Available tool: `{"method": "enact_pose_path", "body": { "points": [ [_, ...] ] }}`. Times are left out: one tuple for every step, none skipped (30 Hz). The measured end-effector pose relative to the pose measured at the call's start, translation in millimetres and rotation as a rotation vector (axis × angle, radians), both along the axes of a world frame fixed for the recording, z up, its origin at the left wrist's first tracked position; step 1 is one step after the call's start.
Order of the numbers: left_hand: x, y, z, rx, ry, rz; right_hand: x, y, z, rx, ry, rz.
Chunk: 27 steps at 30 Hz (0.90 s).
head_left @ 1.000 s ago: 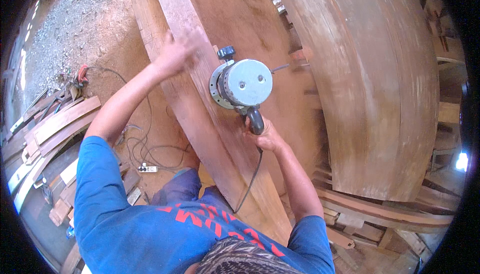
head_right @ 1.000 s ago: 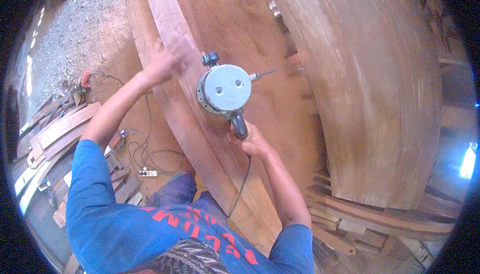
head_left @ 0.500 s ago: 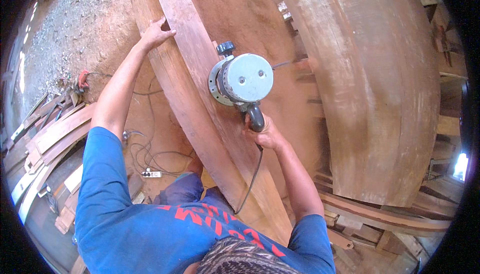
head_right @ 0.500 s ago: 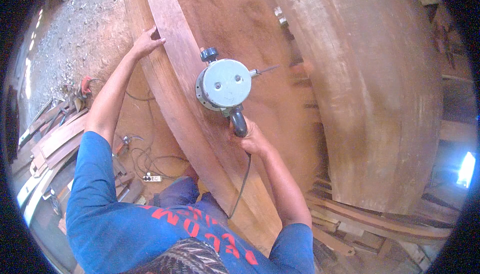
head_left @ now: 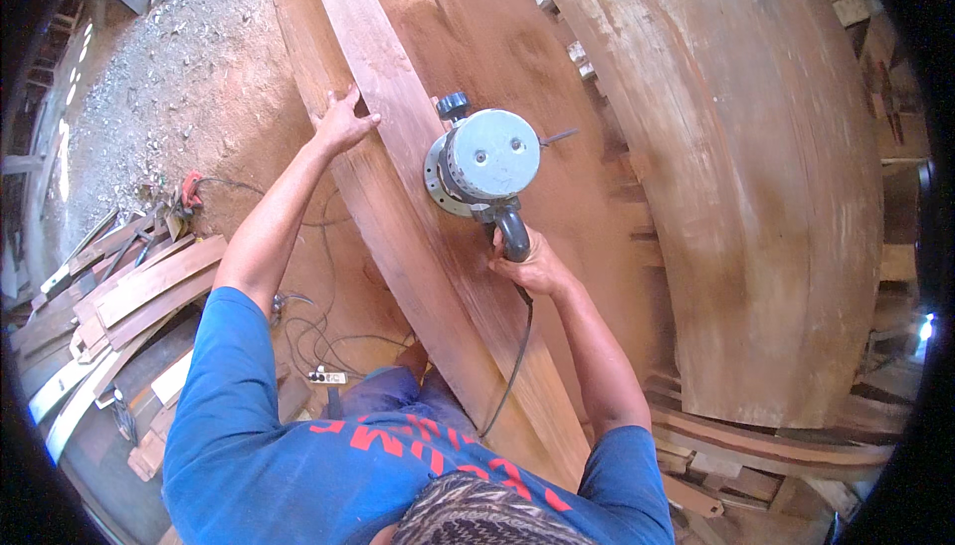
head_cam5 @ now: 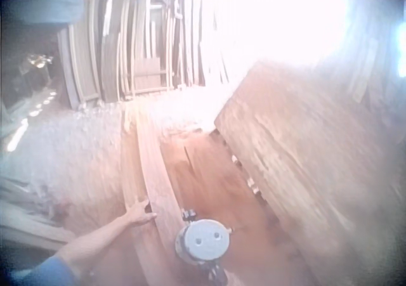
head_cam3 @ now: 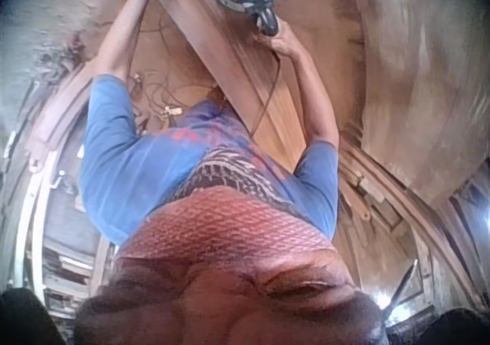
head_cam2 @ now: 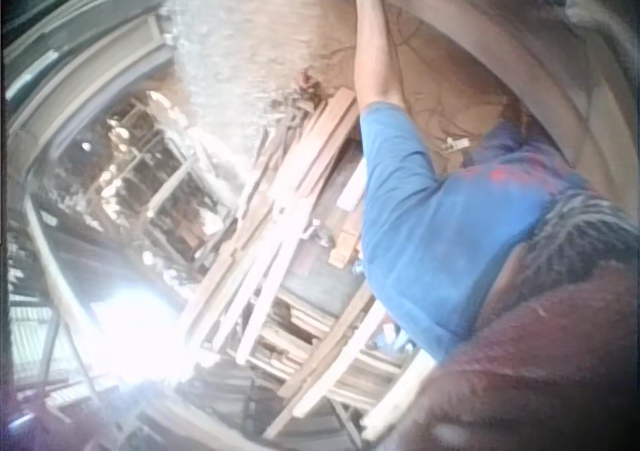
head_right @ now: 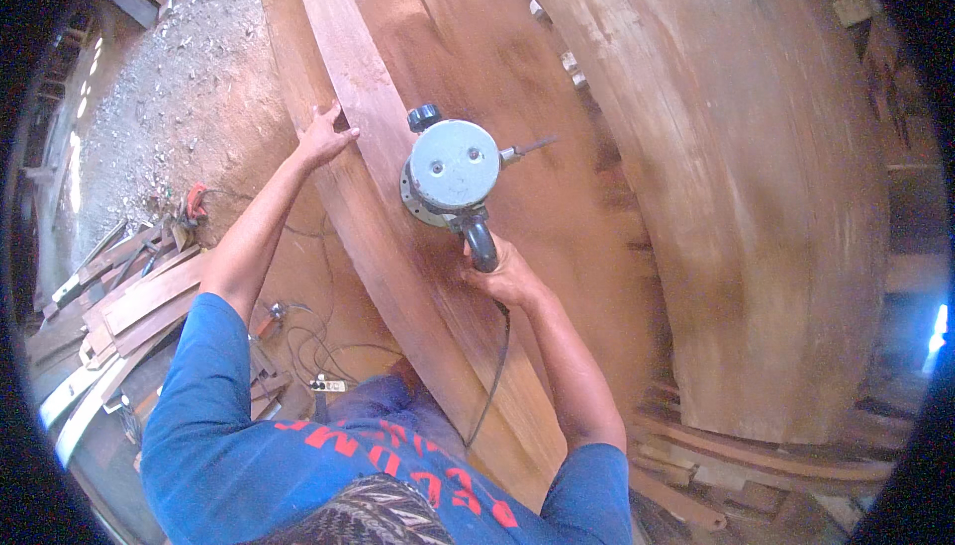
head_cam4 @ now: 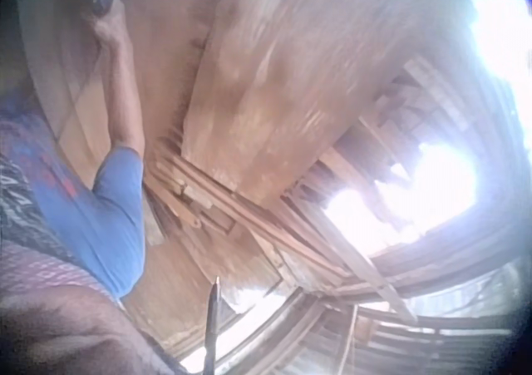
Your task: The person uses a handheld router to shape the edge of a long wooden plank, then moves the board and repeats the process on another section.
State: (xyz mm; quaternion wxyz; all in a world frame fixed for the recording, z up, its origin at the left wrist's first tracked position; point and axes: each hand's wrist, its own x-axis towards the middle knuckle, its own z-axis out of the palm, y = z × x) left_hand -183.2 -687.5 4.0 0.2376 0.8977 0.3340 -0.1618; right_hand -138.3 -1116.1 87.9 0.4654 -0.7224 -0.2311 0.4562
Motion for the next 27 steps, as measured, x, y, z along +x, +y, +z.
{"method": "enact_pose_path", "body": {
  "points": [
    [1.1, -1.3, 0.7, 0.003, -0.007, 0.001, 2.7, 4.1, -0.4, 0.017, 0.029, -0.011],
    [1.9, -2.4, 1.5, 0.001, 0.007, 0.0, 6.4, 8.3, -1.2, 0.034, 0.044, -0.017],
    [3.2, -3.5, 2.3, -0.003, 0.007, -0.007, 9.4, 12.1, -1.4, 0.002, 0.056, -0.022],
    [2.9, -4.5, 3.2, 0.004, -0.01, 0.0, 12.2, 15.9, -1.3, 0.047, 0.076, -0.02],
    [4.3, -5.6, 4.1, 0.003, -0.015, 0.006, 17.3, 19.4, -2.2, 0.046, 0.088, -0.017],
    [3.1, -6.1, 5.3, 0.011, -0.009, 0.02, 17.6, 25.3, -1.9, 0.057, 0.094, -0.007],
    [4.2, -6.7, 6.1, 0.012, 0.001, 0.029, 21.4, 30.3, -2.7, 0.044, 0.097, -0.012],
    [3.5, -6.9, 6.9, -0.013, -0.007, 0.017, 23.9, 34.1, -2.9, 0.044, 0.091, -0.011],
    [4.1, -7.2, 7.4, -0.016, -0.006, 0.015, 26.4, 39.0, -2.9, 0.011, 0.082, -0.003],
    [4.1, -6.8, 8.0, -0.019, -0.006, 0.012, 29.0, 43.8, -3.4, 0.045, 0.089, -0.013],
    [4.4, -7.0, 8.1, 0.004, 0.011, 0.004, 31.7, 48.1, -3.6, 0.044, 0.093, -0.015],
    [4.9, -6.7, 8.2, 0.007, 0.011, 0.0, 34.2, 52.2, -4.0, 0.041, 0.096, -0.016],
    [4.7, -7.4, 7.9, 0.008, 0.01, -0.002, 36.1, 56.2, -4.4, 0.042, 0.093, -0.023],
    [5.5, -7.8, 7.9, 0.005, 0.001, -0.007, 38.8, 60.9, -5.1, 0.042, 0.087, -0.03],
    [5.4, -9.2, 8.0, 0.004, -0.001, -0.003, 40.8, 64.4, -5.6, 0.041, 0.082, -0.037],
    [5.8, -10.4, 8.5, -0.001, -0.007, 0.0, 43.5, 68.6, -6.1, 0.049, 0.101, -0.038],
    [5.4, -12.4, 9.7, 0.001, -0.001, 0.007, 45.9, 72.6, -6.5, 0.056, 0.119, -0.039],
    [5.5, -13.8, 11.5, -0.012, -0.01, 0.007, 48.8, 76.7, -6.9, 0.042, 0.128, -0.035],
    [5.3, -15.4, 13.9, -0.019, -0.007, 0.011, 51.5, 80.8, -7.0, 0.055, 0.136, -0.036],
    [5.0, -16.1, 17.1, -0.026, -0.005, 0.018, 54.4, 85.3, -7.1, 0.047, 0.135, -0.033],
    [4.6, -16.0, 20.8, -0.053, -0.023, 0.01, 56.5, 89.4, -6.9, 0.018, 0.13, -0.029],
    [3.9, -15.2, 25.0, -0.054, -0.019, -0.009, 58.1, 93.7, -6.3, 0.048, 0.146, -0.041],
    [3.6, -12.9, 29.1, -0.061, -0.017, -0.027, 60.8, 98.7, -6.2, 0.062, 0.15, -0.049],
    [3.5, -10.4, 33.1, -0.082, -0.009, -0.045, 62.6, 103.4, -5.6, 0.069, 0.148, -0.054],
    [3.0, -6.0, 36.9, -0.039, 0.008, -0.075, 64.1, 107.1, -4.7, 0.064, 0.176, -0.066],
    [4.9, -1.8, 39.5, 0.048, -0.048, -0.052, 65.9, 111.2, -4.0, 0.055, 0.194, -0.076],
    [7.7, 4.7, 41.8, 0.144, -0.117, -0.035, 67.7, 114.8, -3.2, 0.047, 0.209, -0.087]
  ]
}}
